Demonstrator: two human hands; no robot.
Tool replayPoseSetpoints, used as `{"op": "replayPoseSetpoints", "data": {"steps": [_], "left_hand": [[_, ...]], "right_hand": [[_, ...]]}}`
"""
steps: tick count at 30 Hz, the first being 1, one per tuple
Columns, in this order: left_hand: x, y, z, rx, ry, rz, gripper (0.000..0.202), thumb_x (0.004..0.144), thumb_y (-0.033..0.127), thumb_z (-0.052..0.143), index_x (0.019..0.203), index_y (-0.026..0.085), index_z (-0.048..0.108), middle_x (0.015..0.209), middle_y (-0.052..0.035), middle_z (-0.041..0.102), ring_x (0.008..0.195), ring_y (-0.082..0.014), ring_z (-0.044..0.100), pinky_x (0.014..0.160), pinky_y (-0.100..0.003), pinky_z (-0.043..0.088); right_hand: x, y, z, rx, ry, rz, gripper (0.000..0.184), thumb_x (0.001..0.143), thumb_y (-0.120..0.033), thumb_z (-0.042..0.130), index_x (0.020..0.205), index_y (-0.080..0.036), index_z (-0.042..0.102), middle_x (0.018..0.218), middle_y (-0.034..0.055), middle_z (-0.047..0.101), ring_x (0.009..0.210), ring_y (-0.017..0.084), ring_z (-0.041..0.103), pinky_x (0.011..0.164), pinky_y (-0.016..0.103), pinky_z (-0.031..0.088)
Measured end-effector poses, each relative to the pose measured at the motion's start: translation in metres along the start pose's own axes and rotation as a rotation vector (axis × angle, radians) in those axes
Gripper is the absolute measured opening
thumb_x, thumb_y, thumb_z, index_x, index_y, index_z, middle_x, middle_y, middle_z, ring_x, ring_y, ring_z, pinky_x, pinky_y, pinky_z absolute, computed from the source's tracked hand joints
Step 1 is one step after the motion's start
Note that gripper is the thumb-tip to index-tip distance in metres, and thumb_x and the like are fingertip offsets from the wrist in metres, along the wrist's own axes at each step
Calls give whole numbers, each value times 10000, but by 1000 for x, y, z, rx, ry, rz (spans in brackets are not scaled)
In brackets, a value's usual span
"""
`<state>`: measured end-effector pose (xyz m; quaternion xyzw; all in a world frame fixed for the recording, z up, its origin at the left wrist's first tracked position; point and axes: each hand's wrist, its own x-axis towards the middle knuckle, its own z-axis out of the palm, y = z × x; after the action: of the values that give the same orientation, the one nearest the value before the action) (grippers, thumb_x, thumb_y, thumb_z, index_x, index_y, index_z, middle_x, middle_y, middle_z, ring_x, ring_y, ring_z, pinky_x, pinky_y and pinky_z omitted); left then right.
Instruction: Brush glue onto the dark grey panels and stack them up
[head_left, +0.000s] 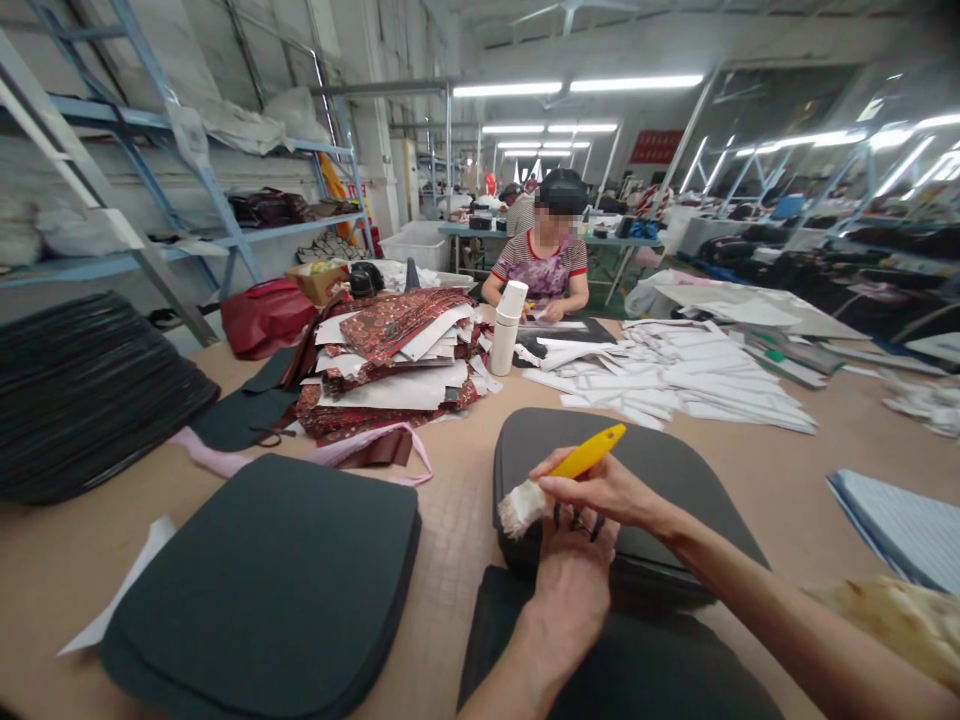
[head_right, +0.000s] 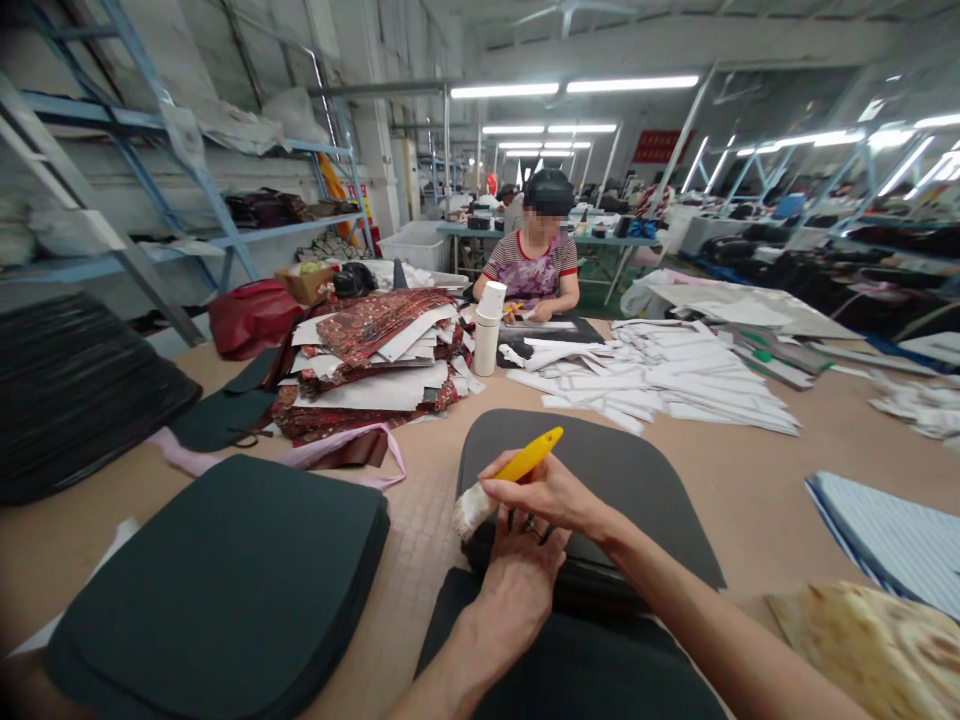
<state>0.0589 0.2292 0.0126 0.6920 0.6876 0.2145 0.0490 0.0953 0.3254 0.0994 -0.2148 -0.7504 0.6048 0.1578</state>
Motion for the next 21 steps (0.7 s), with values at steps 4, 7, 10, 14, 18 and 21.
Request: {"op": "replayPoseSetpoints", "data": {"steps": [4, 7, 10, 14, 18, 21], "left_hand": [[-3, 0, -4, -19, 26, 24, 427, 919, 287, 369, 1344, 249, 385, 1430, -44, 387, 1353, -305, 229, 1090, -539, 260], [-3, -1, -3, -42, 12, 23, 415, 925, 280, 341, 1333, 229, 404, 1436, -50, 380, 1358, -321, 217, 1091, -545, 260], [-1, -1, 1, -52, 9, 8, 415, 927, 310, 341, 1329, 236, 413, 1431, -49, 389, 1350, -324, 241, 1092, -558, 257], [0, -2, 0, -80, -16, 0, 430, 926, 319, 344, 1342, 228, 399, 1446, -66, 360, 1353, -337, 228, 1089, -577, 254], [-3, -2, -8, -109, -40, 5, 442, 932, 294, 302, 1359, 210, 379, 1459, -79, 330, 1356, -353, 185, 1091, -582, 251], [-4, -1, -13, -105, -52, 6, 455, 926, 266, 312, 1376, 213, 354, 1468, -77, 306, 1359, -351, 156, 1098, -574, 248]], "right_hand": [[15, 4, -6, -36, 124, -47, 361, 652, -487, 695, 813, -165, 667, 643, -1, 591, 537, 91, 490, 482, 210, 417], [18, 3, -11, -48, 156, -27, 372, 683, -489, 671, 855, -160, 667, 609, -13, 562, 491, 74, 442, 435, 196, 368], [15, 2, -9, -52, 20, 8, 337, 689, -470, 673, 816, -158, 670, 632, -2, 580, 525, 83, 469, 466, 197, 388], [27, 7, -3, -65, -28, -23, 291, 670, -434, 690, 740, -153, 657, 630, -7, 576, 553, 87, 483, 496, 197, 395], [64, 19, -10, -83, 147, -70, 332, 679, -474, 668, 725, -148, 624, 543, -32, 517, 457, 65, 401, 423, 199, 327], [93, 30, -25, -109, 321, -101, 372, 658, -516, 657, 686, -150, 594, 497, -39, 490, 438, 74, 397, 419, 217, 323]]}}
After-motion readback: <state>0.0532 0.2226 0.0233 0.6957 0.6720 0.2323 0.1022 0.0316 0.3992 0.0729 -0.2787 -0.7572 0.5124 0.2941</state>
